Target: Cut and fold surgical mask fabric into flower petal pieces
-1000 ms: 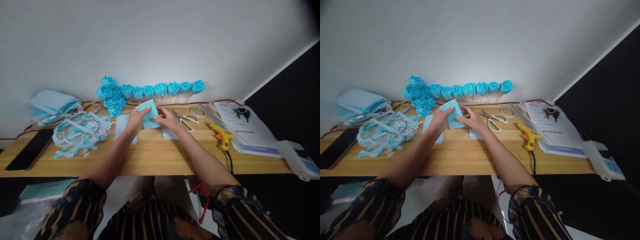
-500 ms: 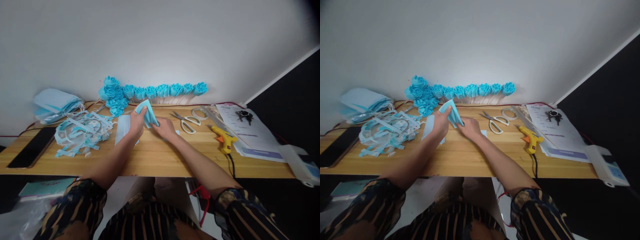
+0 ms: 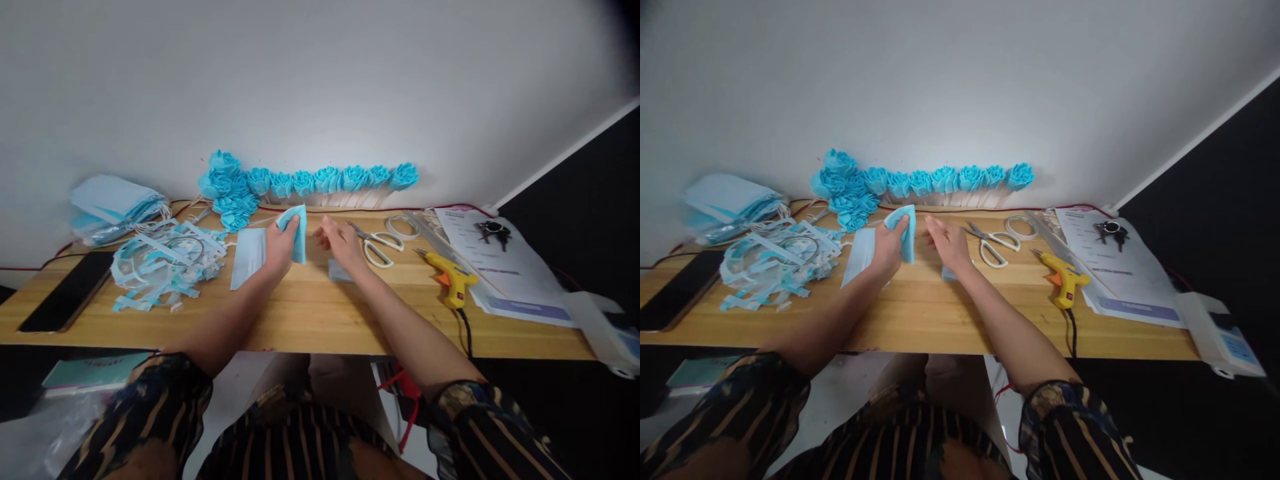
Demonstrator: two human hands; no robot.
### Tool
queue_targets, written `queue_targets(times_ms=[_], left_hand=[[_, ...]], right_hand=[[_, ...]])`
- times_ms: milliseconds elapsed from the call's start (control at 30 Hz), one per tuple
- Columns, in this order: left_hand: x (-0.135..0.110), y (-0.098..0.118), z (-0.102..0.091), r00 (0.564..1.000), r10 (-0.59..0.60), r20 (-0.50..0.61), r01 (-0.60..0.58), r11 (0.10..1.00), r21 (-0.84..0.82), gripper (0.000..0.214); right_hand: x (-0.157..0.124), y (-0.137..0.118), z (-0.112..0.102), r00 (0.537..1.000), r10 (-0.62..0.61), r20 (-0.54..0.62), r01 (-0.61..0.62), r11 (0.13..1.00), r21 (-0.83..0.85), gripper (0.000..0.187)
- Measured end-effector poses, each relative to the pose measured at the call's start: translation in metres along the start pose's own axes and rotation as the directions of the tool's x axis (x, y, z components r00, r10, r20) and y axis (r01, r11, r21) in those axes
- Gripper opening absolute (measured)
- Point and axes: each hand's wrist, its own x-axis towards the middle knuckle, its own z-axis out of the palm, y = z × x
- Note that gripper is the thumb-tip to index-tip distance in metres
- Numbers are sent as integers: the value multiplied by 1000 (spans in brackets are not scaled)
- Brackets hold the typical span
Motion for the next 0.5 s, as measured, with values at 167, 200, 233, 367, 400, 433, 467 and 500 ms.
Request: queue_targets(times_ms=[167, 200, 233, 367, 400, 433, 467, 500], left_hand=[[-16, 3, 9, 996, 36, 87, -40, 998, 47, 15], [-18, 3, 10, 995, 37, 91, -41, 998, 50, 13], [-18, 4, 11, 995, 30, 92, -35, 998, 46, 13], [-16, 3, 12, 994, -7, 113, 10, 1000, -22, 22], [-15, 3, 12, 993, -10, 119, 14, 999, -35, 25], [-15, 3, 12, 993, -12, 120, 17, 999, -40, 26], [-15, 3, 12, 993, -13, 116, 18, 999, -39, 27], [-16, 3, 12, 993, -12, 114, 15, 999, -32, 27]], right_hand=[[-1, 1, 6, 996, -55, -65, 48, 993, -111, 64], [-2, 1, 9, 993, -81, -84, 68, 987, -146, 64], [-3, 0, 11, 989, -105, -100, 86, 981, -173, 64], [-1, 2, 9, 985, -126, -115, 104, 978, -180, 64], [1, 3, 7, 986, -109, -122, 90, 984, -152, 64], [2, 4, 4, 987, -86, -138, 72, 992, -105, 63], [4, 5, 1, 986, -58, -157, 52, 998, -45, 62], [5, 6, -2, 985, -34, -171, 37, 999, 15, 61]])
